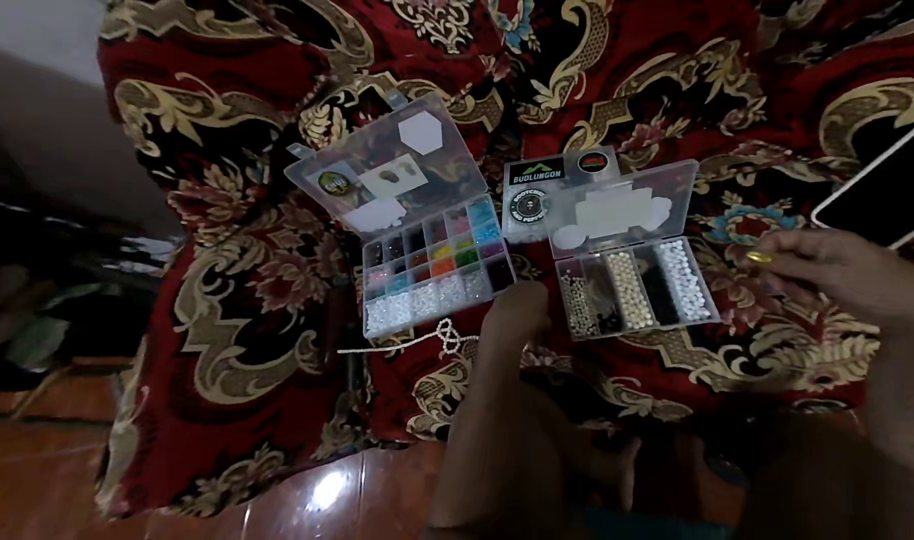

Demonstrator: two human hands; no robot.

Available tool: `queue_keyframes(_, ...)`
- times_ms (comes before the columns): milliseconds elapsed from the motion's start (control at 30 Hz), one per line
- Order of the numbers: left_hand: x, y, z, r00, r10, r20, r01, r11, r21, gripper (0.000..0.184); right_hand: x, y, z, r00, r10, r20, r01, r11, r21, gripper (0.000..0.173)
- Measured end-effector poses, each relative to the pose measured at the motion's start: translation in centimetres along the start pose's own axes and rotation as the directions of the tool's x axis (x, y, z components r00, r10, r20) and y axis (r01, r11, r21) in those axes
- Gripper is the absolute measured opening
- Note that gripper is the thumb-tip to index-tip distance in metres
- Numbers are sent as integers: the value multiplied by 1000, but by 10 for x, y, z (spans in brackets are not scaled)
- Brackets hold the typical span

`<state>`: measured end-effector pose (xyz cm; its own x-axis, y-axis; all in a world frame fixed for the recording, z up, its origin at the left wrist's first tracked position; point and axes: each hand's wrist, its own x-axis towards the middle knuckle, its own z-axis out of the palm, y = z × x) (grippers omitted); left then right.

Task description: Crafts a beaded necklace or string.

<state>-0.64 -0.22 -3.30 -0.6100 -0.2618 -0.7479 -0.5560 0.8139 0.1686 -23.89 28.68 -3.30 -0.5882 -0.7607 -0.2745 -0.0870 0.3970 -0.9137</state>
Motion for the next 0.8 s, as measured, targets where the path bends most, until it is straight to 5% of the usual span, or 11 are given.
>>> queue_keyframes(100,-12,11,-7,999,30,38,-28,998,-60,25,7,1,6,977,173,-125,-199,953,-230,19)
queue_keyframes(267,-24,13,-14,945,287,157,-277,957,-82,20,11,1,6,958,238,-160,-284,861,-423,23)
queue_keyframes(400,-30,14,-17,963,163,214,-158,987,-40,29,14,6,0,935,356,-9,-287,738,-610,27)
queue_keyframes(633,-23,6,-12,992,-83,95,92,991,-95,26,11,12,-8,892,450,43,-300,660,-689,28)
queue_keyframes(800,-16,-4,-14,977,39,-211,-87,971,-224,23,14,4,0,954,294,-68,-267,721,-639,27)
